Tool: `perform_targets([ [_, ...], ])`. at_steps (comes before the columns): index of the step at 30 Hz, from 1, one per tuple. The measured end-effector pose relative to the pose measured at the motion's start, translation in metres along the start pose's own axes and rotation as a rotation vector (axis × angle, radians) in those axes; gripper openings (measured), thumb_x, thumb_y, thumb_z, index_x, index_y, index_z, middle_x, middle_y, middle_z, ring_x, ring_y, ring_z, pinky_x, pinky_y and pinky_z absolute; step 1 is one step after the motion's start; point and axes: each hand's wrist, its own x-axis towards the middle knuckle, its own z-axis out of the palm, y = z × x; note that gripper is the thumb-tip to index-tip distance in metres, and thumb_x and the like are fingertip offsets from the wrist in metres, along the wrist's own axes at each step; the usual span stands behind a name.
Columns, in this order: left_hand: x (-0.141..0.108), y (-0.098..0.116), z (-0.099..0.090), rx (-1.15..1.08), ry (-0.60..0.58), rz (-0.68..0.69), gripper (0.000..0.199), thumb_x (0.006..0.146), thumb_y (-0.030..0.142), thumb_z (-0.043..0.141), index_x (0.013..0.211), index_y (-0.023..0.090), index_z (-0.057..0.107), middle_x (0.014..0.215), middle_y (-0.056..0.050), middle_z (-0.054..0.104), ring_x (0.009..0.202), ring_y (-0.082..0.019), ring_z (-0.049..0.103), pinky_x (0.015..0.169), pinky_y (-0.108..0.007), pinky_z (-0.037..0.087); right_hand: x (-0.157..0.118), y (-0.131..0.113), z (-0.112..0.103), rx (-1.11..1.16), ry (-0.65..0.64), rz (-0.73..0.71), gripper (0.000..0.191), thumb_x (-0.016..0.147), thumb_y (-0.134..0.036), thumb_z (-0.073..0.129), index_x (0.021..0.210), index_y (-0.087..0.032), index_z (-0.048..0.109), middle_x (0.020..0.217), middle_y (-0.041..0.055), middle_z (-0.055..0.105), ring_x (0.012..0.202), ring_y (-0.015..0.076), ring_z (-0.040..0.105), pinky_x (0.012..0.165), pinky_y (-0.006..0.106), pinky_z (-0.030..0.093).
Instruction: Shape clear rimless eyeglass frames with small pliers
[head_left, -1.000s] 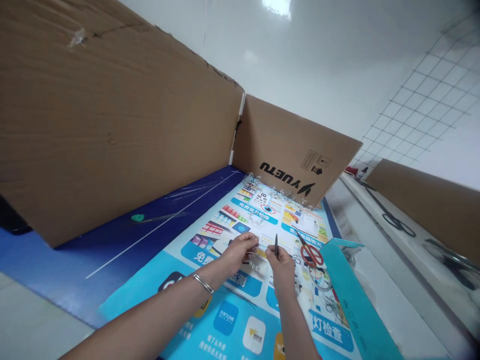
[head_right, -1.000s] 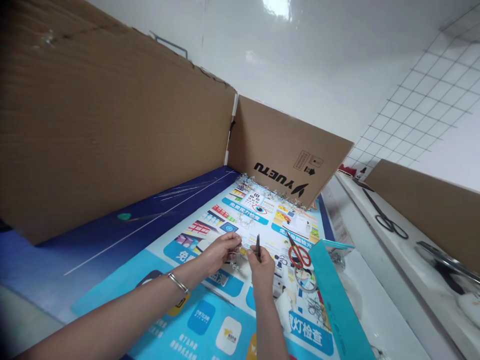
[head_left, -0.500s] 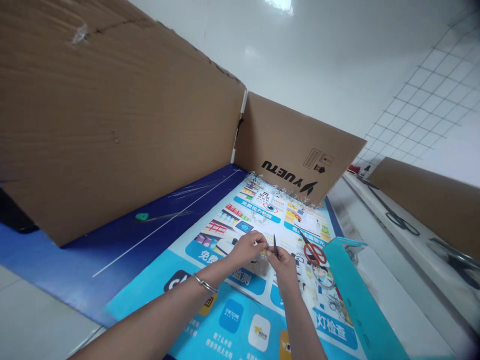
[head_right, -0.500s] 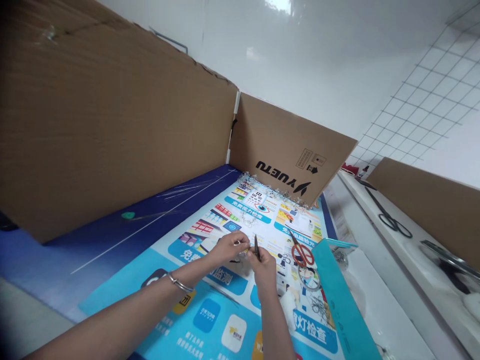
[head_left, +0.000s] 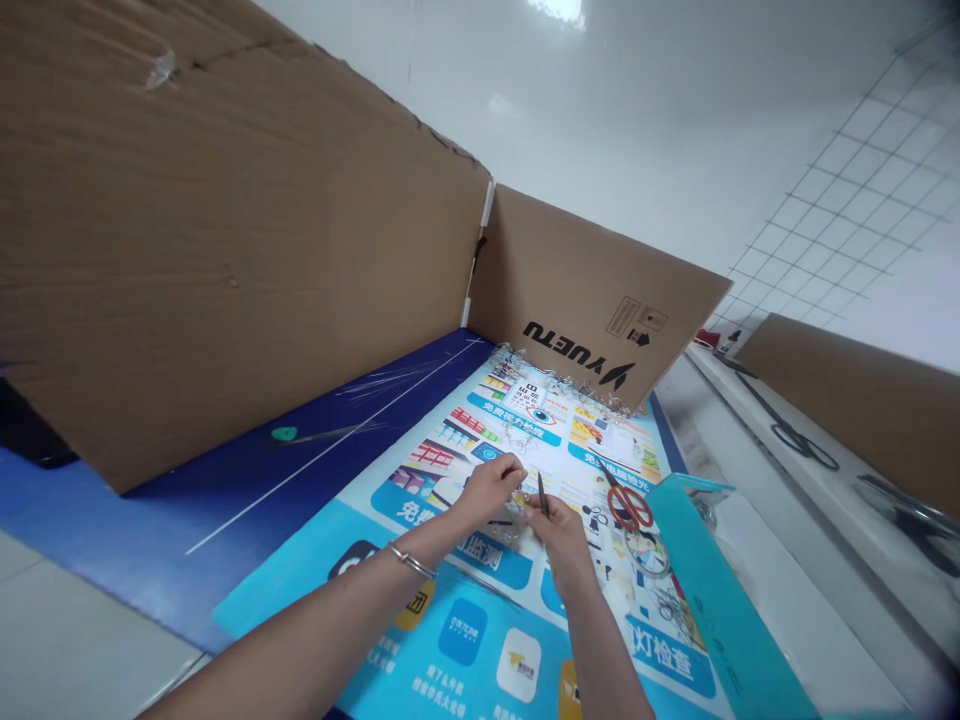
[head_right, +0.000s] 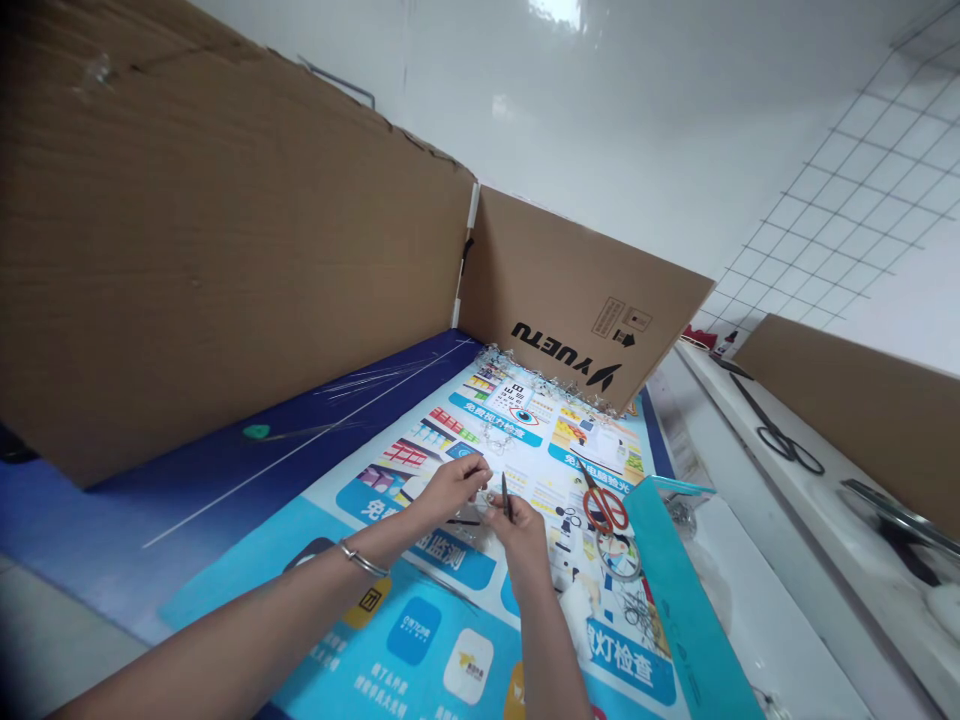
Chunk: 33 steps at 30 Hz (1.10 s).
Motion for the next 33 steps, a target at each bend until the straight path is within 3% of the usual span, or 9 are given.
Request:
perform_targets([
  [7, 0.004, -0.012, 0.001, -0.015, -0.041, -0.06, 0.016, 0.072, 0.031, 0.047, 0.066, 0.019, 0.055, 0.056, 0.003, 0.056, 0.046, -0.011, 0.05, 0.048, -0.021, 0.034, 0.001, 0.011, -0.001, -0.077, 0.114, -0.064, 0.023, 0.071, -0.034, 0.054, 0.082, -0.015, 0.061, 0.064, -0.0015, 0.054, 0.056, 0.0091, 0.039, 0.052, 0.021, 0.031],
  [13, 0.005, -0.014, -0.004, 0.163, -0.187, 0.018, 0.017, 0.072, 0.03, 0.048, 0.069, 0.018, 0.06, 0.058, 0.002, 0.059, 0.056, -0.012, 0.053, 0.054, -0.02, 0.036, 0.005, 0.011, -0.005, -0.109, 0.22, -0.036, 0.023, 0.067, -0.037, 0.056, 0.073, -0.015, 0.061, 0.057, -0.0036, 0.049, 0.05, 0.0078, 0.034, 0.048, 0.021, 0.028],
  [17, 0.007, -0.011, -0.01, 0.167, -0.33, 0.012, 0.02, 0.073, 0.027, 0.045, 0.075, 0.017, 0.063, 0.062, 0.001, 0.061, 0.058, -0.011, 0.054, 0.056, -0.019, 0.038, 0.005, 0.008, -0.006, -0.066, 0.279, -0.036, 0.025, 0.065, -0.039, 0.057, 0.072, -0.015, 0.061, 0.054, -0.0036, 0.048, 0.048, 0.0079, 0.033, 0.047, 0.021, 0.027],
  [28, 0.002, -0.009, -0.005, 0.089, -0.352, -0.027, 0.019, 0.073, 0.026, 0.045, 0.073, 0.015, 0.059, 0.068, -0.001, 0.063, 0.062, -0.012, 0.057, 0.057, -0.02, 0.041, 0.002, 0.008, -0.003, -0.104, 0.206, -0.08, 0.023, 0.068, -0.037, 0.055, 0.073, -0.015, 0.061, 0.057, -0.0021, 0.052, 0.051, 0.0092, 0.037, 0.05, 0.021, 0.03],
  [33, 0.0, -0.004, -0.008, -0.041, -0.486, -0.099, 0.021, 0.075, 0.031, 0.045, 0.081, 0.015, 0.057, 0.068, -0.002, 0.063, 0.061, -0.013, 0.06, 0.054, -0.022, 0.045, 0.003, 0.012, -0.002, -0.106, 0.241, -0.066, 0.022, 0.068, -0.036, 0.055, 0.074, -0.015, 0.06, 0.059, -0.0018, 0.053, 0.053, 0.0096, 0.039, 0.05, 0.021, 0.029],
])
